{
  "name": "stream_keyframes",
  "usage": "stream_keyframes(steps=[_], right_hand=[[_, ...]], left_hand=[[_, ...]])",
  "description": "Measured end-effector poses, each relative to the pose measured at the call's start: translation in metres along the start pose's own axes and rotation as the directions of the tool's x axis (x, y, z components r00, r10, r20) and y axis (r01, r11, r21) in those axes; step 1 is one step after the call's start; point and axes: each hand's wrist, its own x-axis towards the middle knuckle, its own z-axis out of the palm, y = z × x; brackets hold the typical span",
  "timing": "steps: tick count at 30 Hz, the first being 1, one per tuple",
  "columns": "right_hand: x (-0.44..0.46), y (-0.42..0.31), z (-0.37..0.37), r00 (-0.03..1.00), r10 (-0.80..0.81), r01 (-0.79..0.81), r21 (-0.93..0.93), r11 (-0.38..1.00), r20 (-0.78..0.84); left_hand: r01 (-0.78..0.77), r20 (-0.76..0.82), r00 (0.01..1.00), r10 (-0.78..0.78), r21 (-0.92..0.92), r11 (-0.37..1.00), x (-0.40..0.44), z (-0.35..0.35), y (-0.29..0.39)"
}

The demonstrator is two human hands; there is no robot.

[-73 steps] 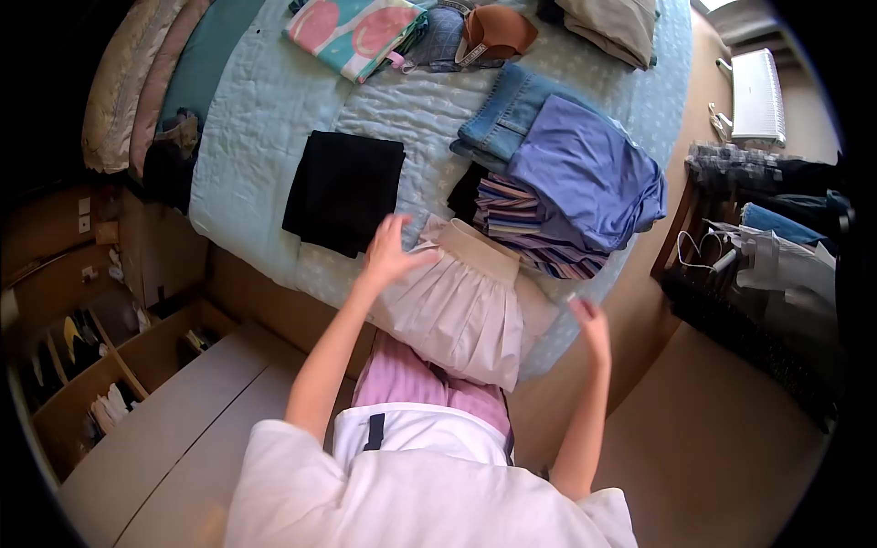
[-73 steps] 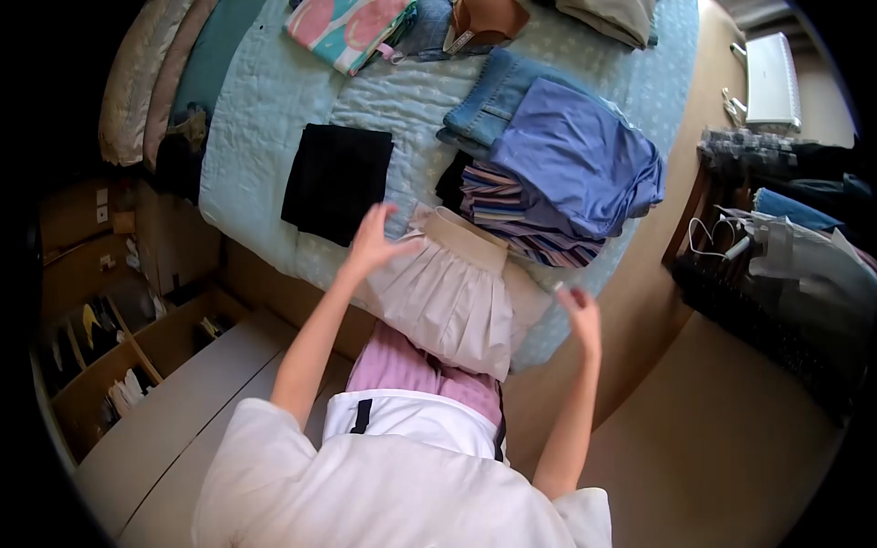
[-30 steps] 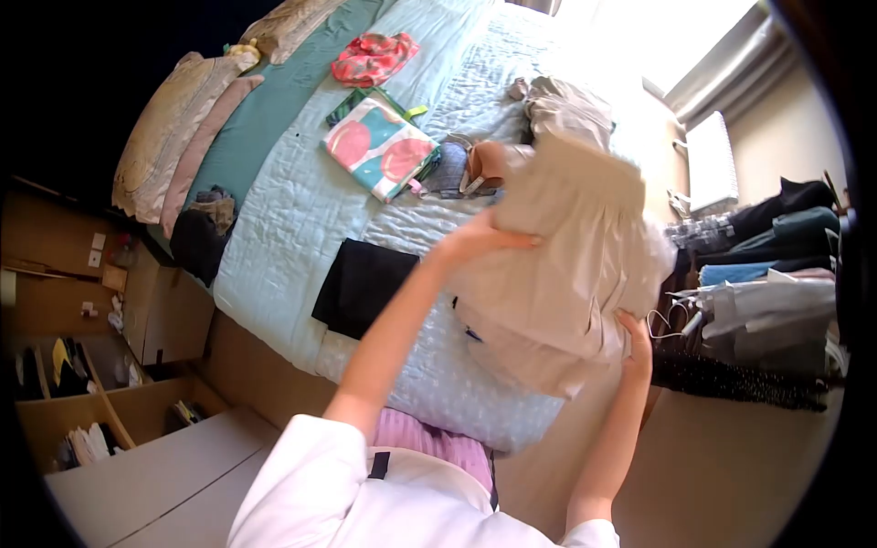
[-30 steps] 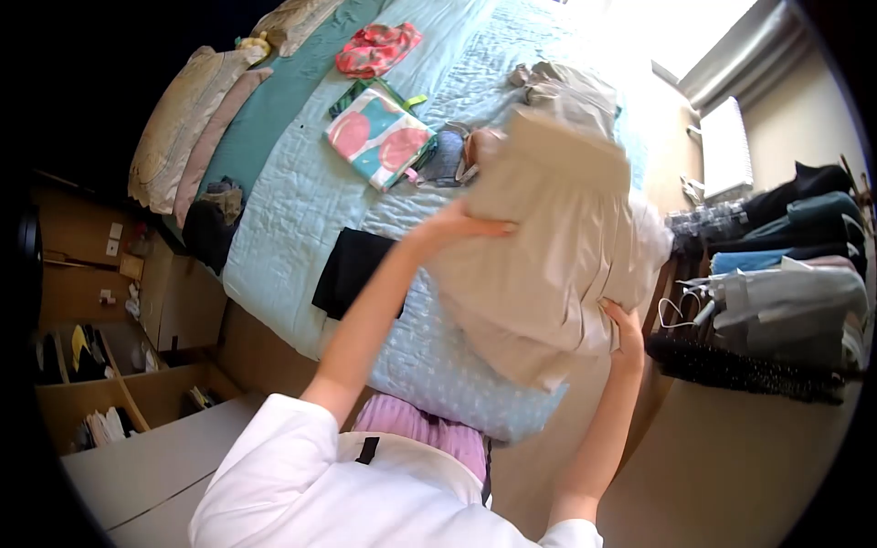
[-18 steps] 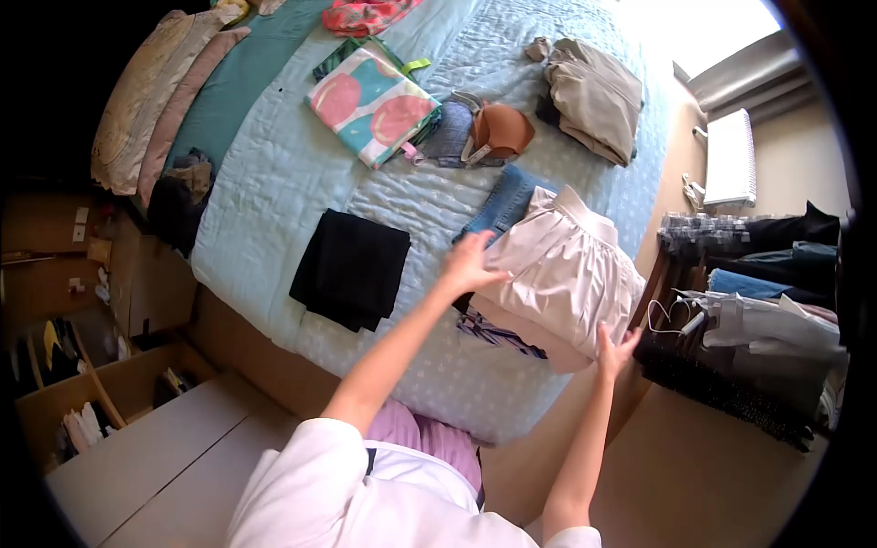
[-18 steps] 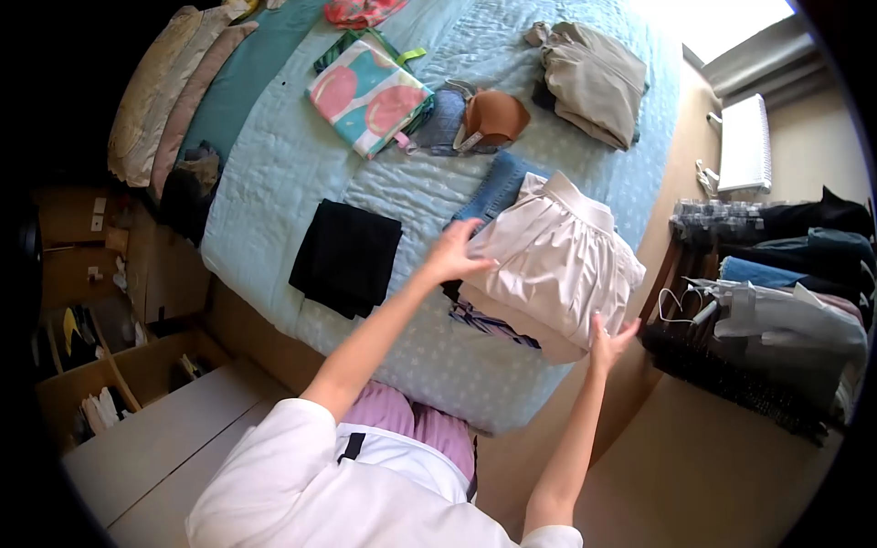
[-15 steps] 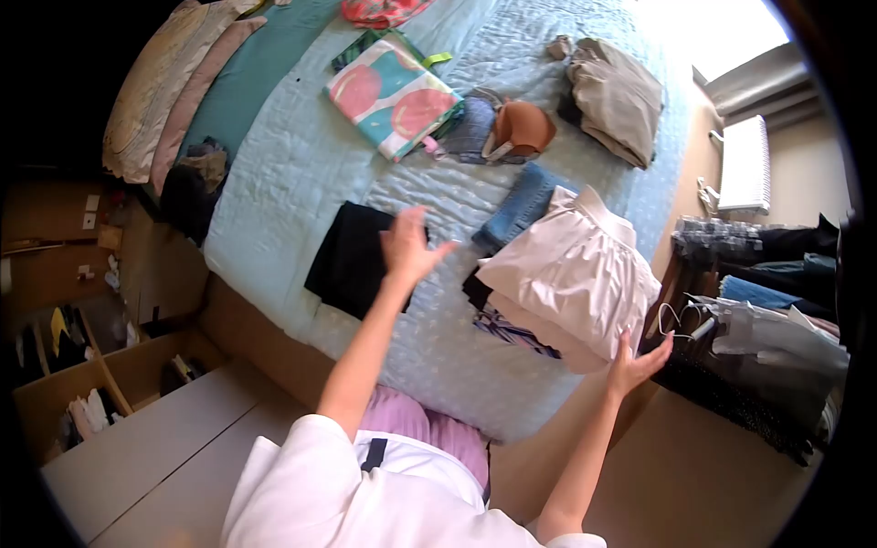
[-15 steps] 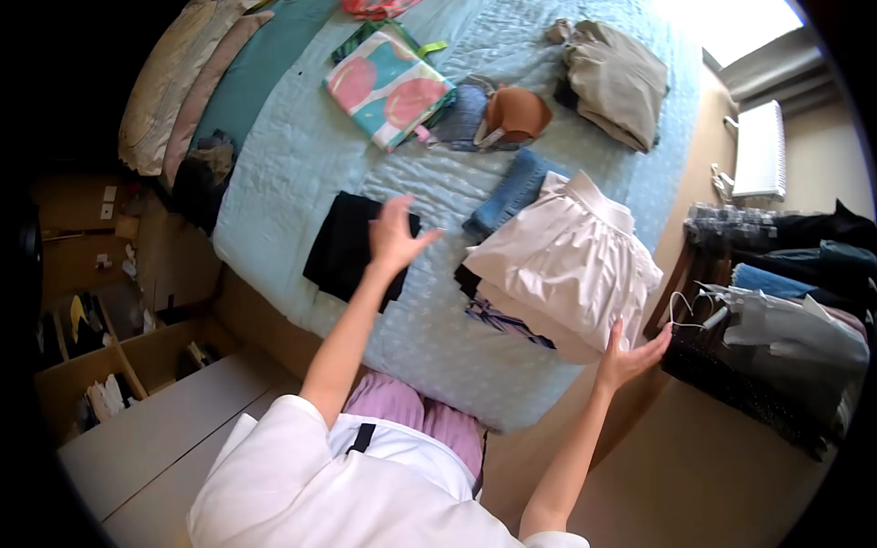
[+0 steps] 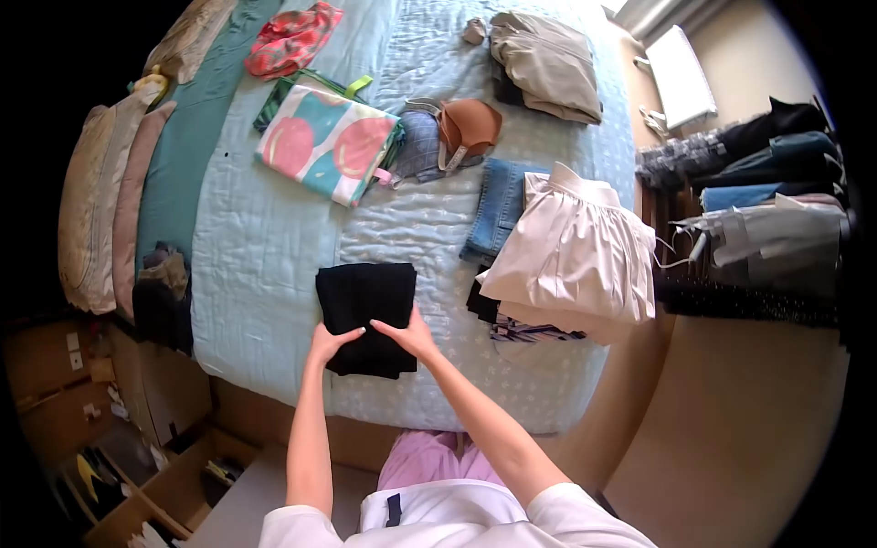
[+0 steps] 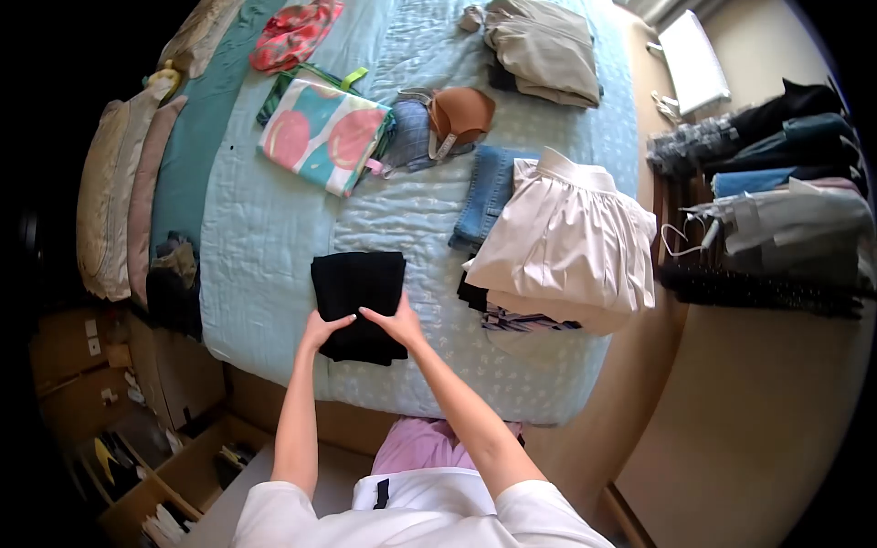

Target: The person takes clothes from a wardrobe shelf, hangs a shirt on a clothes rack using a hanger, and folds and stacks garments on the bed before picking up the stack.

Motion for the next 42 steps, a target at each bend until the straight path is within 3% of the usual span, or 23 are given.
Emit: stream_keyframes(steps=[2,4,6,9,11,12,15,16,17,20,22,23,24,28,29,30,32,33,35,36,38,40,42], right_hand=[[0.002,0.004,0.000,0.990,0.133,-0.124,-0.171,0.978,0.044],[0.000,0.011,-0.010,0.999,0.005,-0.007,0.063,0.998,0.037],[-0.027,-0.029,-0.056,0.966,0.170,-0.236,0.394,0.888,0.195],[-0.089,-0.107,-0.147,0.976,0.199,-0.217,0.399,0.891,0.088],[-0.128,-0.140,-0.208,0.982,0.048,0.001,0.258,0.966,-0.182],[-0.148,-0.170,-0.227,0.874,-0.124,0.144,0.008,0.990,-0.471],[-0.151,-0.206,-0.292,0.771,-0.125,0.159,-0.001,0.987,-0.625],[-0.140,-0.204,-0.311,0.733,-0.162,0.153,-0.071,0.986,-0.661],[-0.122,-0.194,-0.325,0.746,-0.171,0.166,-0.069,0.984,-0.644],[-0.026,-0.076,-0.357,0.637,-0.351,-0.065,-0.502,0.863,-0.686],[-0.004,-0.063,-0.346,0.653,-0.180,-0.336,-0.494,0.802,-0.736],[0.001,-0.048,-0.359,0.637,-0.345,-0.190,-0.574,0.797,-0.689],[-0.008,-0.058,-0.354,0.561,-0.441,-0.202,-0.632,0.748,-0.701],[-0.058,-0.104,-0.346,0.479,-0.613,-0.058,-0.720,0.691,-0.628],[-0.067,-0.104,-0.343,0.456,-0.585,0.167,-0.581,0.797,-0.671],[-0.081,-0.106,-0.340,0.472,-0.540,0.196,-0.514,0.835,-0.697],[-0.109,-0.098,-0.342,0.515,-0.507,0.267,-0.432,0.861,-0.691],[-0.121,-0.093,-0.342,0.524,-0.468,0.236,-0.407,0.883,-0.712],[-0.145,-0.083,-0.346,0.553,-0.355,0.189,-0.302,0.934,-0.754],[-0.157,-0.077,-0.347,0.577,-0.229,0.136,-0.184,0.973,-0.784],[-0.178,-0.064,-0.357,0.560,-0.107,0.176,-0.008,0.984,-0.821],[-0.204,-0.055,-0.371,0.522,-0.004,0.219,0.129,0.967,-0.853],[-0.228,-0.049,-0.381,0.499,0.035,0.182,0.145,0.973,-0.866]], left_hand=[[0.083,0.058,0.995,-0.081,-0.028,0.996,-0.012,0.005,-0.006],[0.081,0.031,0.997,-0.077,-0.160,0.984,-0.023,0.017,0.010],[-0.033,0.132,0.988,0.083,-0.342,0.939,-0.052,0.032,0.054],[-0.246,0.239,0.912,0.333,-0.330,0.911,-0.100,0.069,0.142],[-0.231,0.308,0.880,0.362,-0.388,0.892,-0.129,0.101,0.212],[-0.244,0.323,0.858,0.400,-0.428,0.870,-0.133,0.122,0.233],[-0.430,0.256,0.810,0.527,-0.350,0.832,-0.118,0.190,0.286],[-0.537,0.126,0.806,0.579,-0.256,0.804,-0.105,0.217,0.292],[-0.435,0.167,0.887,0.431,-0.015,0.900,-0.087,0.238,0.294],[-0.329,0.164,0.944,0.288,0.349,0.878,-0.022,0.302,0.247],[-0.503,0.109,0.851,0.514,0.448,0.739,-0.020,0.308,0.208],[-0.573,0.186,0.819,0.543,0.318,0.755,-0.018,0.291,0.202],[-0.670,0.136,0.741,0.658,0.215,0.710,-0.012,0.267,0.204],[-0.456,-0.096,0.843,0.529,0.395,0.798,0.096,0.195,0.228],[-0.300,-0.125,0.923,0.363,0.354,0.886,0.131,0.184,0.238],[-0.136,-0.146,0.971,0.187,0.303,0.943,0.163,0.179,0.251],[0.089,-0.003,0.996,-0.090,-0.110,0.990,0.210,0.184,0.266],[0.084,-0.004,0.996,-0.085,-0.116,0.990,0.230,0.195,0.269],[0.059,0.016,0.998,-0.059,-0.510,0.858,0.255,0.221,0.267],[0.063,-0.055,0.992,-0.116,-0.581,0.812,0.250,0.231,0.273],[-0.067,-0.076,0.997,0.022,-0.658,0.750,0.264,0.241,0.261],[-0.150,-0.107,0.988,0.107,-0.585,0.797,0.253,0.234,0.259],[-0.464,-0.159,0.886,0.436,-0.340,0.818,0.216,0.200,0.258]])
